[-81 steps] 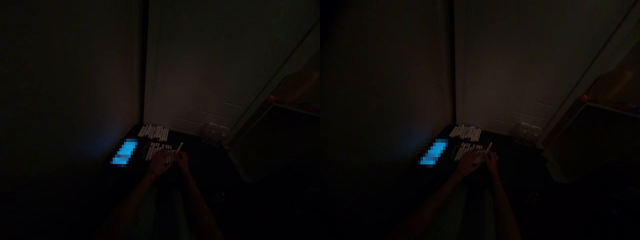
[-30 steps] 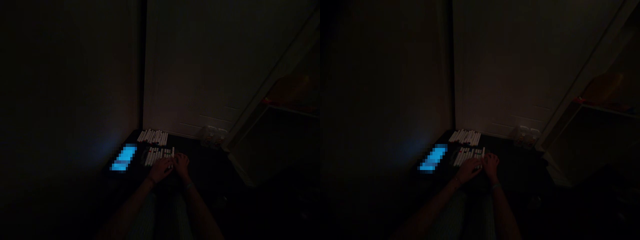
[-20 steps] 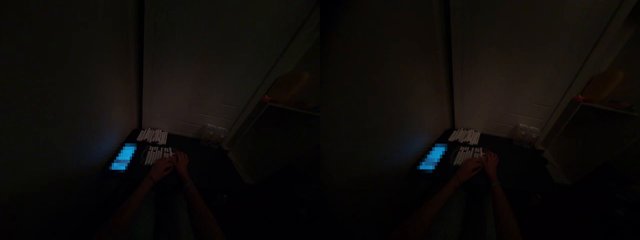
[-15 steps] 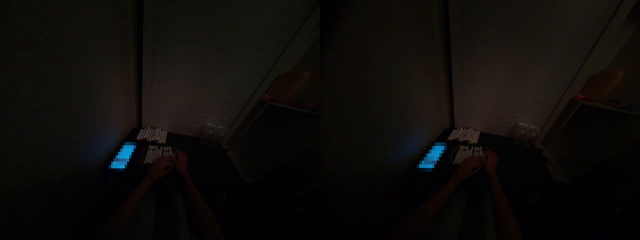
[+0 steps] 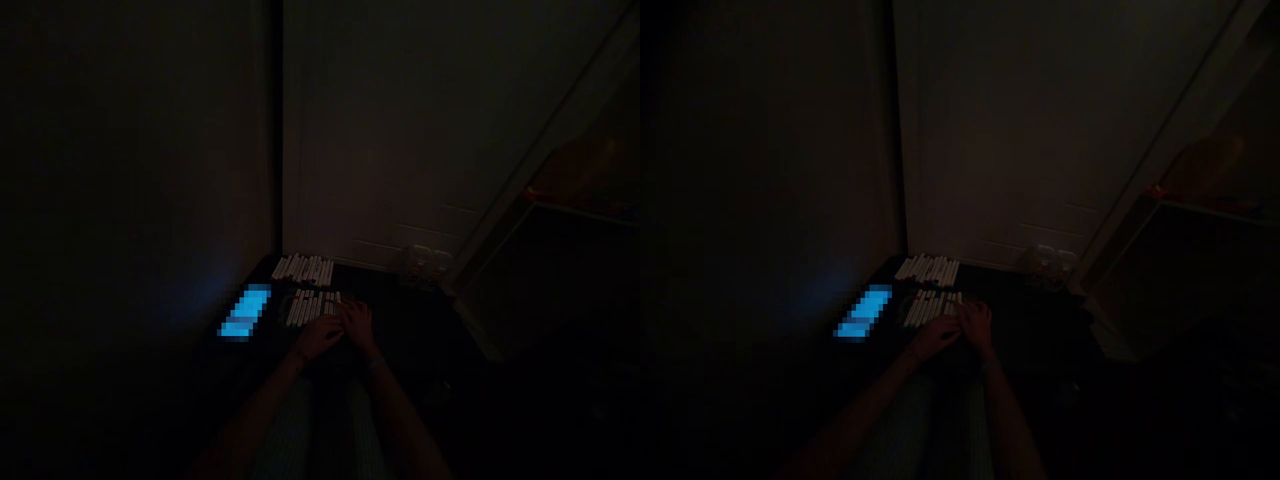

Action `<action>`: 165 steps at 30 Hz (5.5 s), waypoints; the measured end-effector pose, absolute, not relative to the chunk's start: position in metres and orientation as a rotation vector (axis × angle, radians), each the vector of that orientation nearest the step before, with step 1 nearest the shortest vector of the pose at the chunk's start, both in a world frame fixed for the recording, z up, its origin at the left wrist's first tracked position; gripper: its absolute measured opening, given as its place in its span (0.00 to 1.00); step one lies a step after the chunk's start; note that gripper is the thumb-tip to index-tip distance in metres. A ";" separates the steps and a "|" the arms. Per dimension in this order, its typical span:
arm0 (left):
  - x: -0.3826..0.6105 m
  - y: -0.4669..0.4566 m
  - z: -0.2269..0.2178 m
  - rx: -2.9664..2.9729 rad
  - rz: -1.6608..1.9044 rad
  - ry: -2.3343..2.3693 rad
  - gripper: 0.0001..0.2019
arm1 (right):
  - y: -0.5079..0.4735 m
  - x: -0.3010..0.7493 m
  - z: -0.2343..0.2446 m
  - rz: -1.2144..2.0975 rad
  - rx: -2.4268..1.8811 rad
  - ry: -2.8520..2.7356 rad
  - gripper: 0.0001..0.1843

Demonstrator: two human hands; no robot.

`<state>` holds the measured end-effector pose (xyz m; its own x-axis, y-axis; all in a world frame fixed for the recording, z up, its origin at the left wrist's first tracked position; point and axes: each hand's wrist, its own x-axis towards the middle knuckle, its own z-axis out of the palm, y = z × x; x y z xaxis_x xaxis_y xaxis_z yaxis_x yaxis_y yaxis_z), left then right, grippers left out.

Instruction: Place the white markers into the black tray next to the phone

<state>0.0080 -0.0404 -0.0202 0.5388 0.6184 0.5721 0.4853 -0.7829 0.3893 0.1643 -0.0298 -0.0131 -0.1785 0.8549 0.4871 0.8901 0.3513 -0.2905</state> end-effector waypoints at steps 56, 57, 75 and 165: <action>0.010 -0.053 -0.001 2.534 1.132 0.927 0.10 | -0.032 0.163 -0.010 0.007 -1.407 -1.957 0.18; 0.010 -0.052 -0.002 2.531 1.137 0.935 0.10 | -0.032 0.163 -0.010 0.000 -1.422 -1.944 0.18; 0.011 -0.044 -0.014 2.512 1.168 0.953 0.08 | -0.029 0.162 -0.013 -0.050 -1.493 -2.023 0.16; 0.005 -0.042 -0.013 2.626 0.942 1.088 0.11 | -0.023 0.162 -0.016 -0.055 -1.511 -2.043 0.20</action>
